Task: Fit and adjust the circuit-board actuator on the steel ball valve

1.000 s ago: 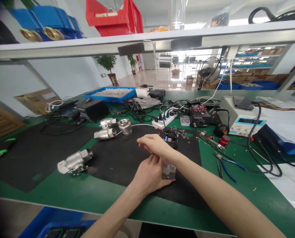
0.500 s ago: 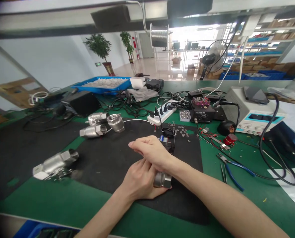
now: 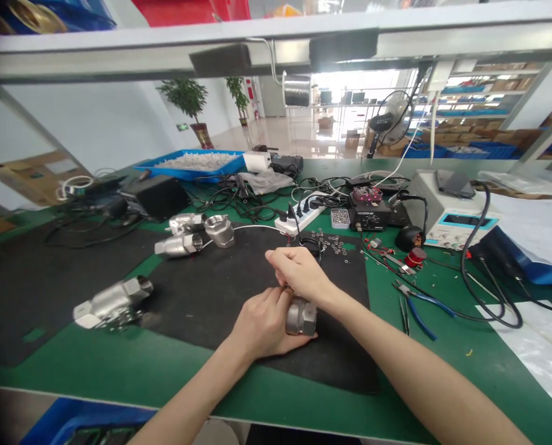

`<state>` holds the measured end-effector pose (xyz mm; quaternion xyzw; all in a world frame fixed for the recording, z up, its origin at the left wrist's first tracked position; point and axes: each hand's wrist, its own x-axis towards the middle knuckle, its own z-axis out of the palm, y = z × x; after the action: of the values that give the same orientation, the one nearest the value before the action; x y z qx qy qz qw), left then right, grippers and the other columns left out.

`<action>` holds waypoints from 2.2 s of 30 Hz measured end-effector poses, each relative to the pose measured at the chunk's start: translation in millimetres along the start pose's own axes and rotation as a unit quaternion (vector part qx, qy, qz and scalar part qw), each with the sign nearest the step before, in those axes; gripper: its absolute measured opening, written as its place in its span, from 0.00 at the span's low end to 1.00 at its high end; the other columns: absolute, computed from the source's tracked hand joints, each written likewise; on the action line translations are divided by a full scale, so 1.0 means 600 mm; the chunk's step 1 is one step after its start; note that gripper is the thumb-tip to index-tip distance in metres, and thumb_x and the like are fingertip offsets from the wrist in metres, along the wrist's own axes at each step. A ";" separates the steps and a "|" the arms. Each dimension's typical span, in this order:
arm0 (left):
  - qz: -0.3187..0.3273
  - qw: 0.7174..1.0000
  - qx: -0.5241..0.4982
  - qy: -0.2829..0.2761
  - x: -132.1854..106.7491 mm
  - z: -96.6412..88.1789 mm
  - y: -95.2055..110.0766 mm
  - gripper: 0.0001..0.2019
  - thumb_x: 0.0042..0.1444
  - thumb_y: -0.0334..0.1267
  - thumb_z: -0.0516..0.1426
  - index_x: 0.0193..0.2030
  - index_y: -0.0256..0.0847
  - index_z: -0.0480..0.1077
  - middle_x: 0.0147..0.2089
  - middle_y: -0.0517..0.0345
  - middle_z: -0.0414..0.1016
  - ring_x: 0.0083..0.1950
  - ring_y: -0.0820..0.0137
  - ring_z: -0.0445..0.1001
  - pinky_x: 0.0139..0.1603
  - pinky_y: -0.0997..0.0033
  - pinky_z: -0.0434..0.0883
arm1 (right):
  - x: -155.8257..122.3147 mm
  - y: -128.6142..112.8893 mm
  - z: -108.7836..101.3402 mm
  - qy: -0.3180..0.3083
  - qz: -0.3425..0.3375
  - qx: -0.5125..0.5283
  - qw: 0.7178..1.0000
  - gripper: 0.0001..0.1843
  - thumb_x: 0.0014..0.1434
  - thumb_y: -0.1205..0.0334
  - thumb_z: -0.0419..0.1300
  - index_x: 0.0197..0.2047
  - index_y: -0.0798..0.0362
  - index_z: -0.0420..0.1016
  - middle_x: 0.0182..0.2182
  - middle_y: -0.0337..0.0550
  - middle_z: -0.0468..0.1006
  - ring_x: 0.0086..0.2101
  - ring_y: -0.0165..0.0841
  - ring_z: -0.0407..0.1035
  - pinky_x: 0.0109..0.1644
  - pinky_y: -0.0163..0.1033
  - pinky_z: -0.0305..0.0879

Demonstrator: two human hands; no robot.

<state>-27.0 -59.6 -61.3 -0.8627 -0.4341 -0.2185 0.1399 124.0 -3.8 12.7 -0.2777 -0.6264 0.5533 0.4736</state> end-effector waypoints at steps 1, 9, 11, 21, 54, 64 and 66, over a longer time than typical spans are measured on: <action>-0.004 1.000 0.001 -0.008 -0.001 -0.001 0.001 0.30 0.56 0.68 0.56 0.45 0.39 0.69 0.40 0.51 0.74 0.44 0.58 0.77 0.43 0.55 0.76 | -0.003 -0.013 -0.012 -0.017 -0.009 -0.051 0.999 0.24 0.68 0.53 0.61 0.22 0.54 0.70 0.21 0.38 0.71 0.24 0.28 0.62 0.31 0.37 0.55; -0.014 1.000 0.004 -0.016 -0.002 -0.005 0.003 0.31 0.57 0.69 0.55 0.48 0.39 0.69 0.43 0.50 0.75 0.46 0.58 0.77 0.44 0.54 0.76 | -0.012 -0.063 -0.051 -0.137 -0.014 -0.237 0.962 0.16 0.72 0.54 0.57 0.38 0.53 0.81 0.37 0.43 0.82 0.37 0.33 0.72 0.42 0.38 0.61; -0.013 1.000 0.001 -0.012 0.000 -0.005 0.003 0.31 0.57 0.68 0.55 0.47 0.39 0.69 0.42 0.50 0.75 0.46 0.58 0.77 0.44 0.54 0.76 | -0.012 -0.048 -0.043 -0.121 0.015 -0.134 0.983 0.18 0.70 0.52 0.58 0.34 0.54 0.78 0.34 0.43 0.80 0.35 0.33 0.70 0.40 0.38 0.61; 0.029 0.999 -0.013 0.040 0.005 0.007 -0.009 0.29 0.55 0.65 0.59 0.41 0.36 0.70 0.37 0.48 0.74 0.41 0.61 0.76 0.42 0.59 0.75 | -0.008 0.036 0.030 0.046 0.006 0.152 0.987 0.26 0.61 0.53 0.64 0.20 0.52 0.55 0.19 0.32 0.54 0.23 0.27 0.44 0.28 0.39 0.41; -0.027 0.999 -0.016 -0.005 -0.003 -0.016 0.003 0.32 0.54 0.69 0.58 0.45 0.38 0.68 0.42 0.50 0.75 0.44 0.59 0.77 0.41 0.59 0.74 | -0.071 -0.090 -0.067 -0.028 -0.142 -0.464 0.874 0.14 0.72 0.53 0.60 0.38 0.53 0.78 0.36 0.42 0.79 0.36 0.32 0.72 0.41 0.36 0.61; -0.014 1.000 -0.006 -0.005 0.002 -0.021 0.005 0.30 0.52 0.68 0.62 0.42 0.39 0.68 0.39 0.52 0.74 0.40 0.61 0.75 0.38 0.59 0.71 | -0.128 -0.019 -0.105 0.053 -0.098 -0.382 0.917 0.12 0.71 0.55 0.60 0.39 0.51 0.79 0.33 0.42 0.81 0.33 0.34 0.75 0.39 0.38 0.67; -0.010 1.000 -0.001 -0.003 0.003 -0.021 0.005 0.31 0.51 0.68 0.62 0.42 0.40 0.68 0.39 0.52 0.74 0.40 0.61 0.75 0.38 0.58 0.71 | -0.133 -0.016 -0.103 0.081 -0.110 -0.369 0.919 0.11 0.71 0.55 0.60 0.39 0.50 0.80 0.34 0.43 0.81 0.34 0.35 0.76 0.40 0.39 0.68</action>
<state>-27.1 -65.5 -49.6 -0.8593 -0.4427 -0.2174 0.1354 213.1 -49.0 -4.5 -0.4062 -0.7723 0.2029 0.4444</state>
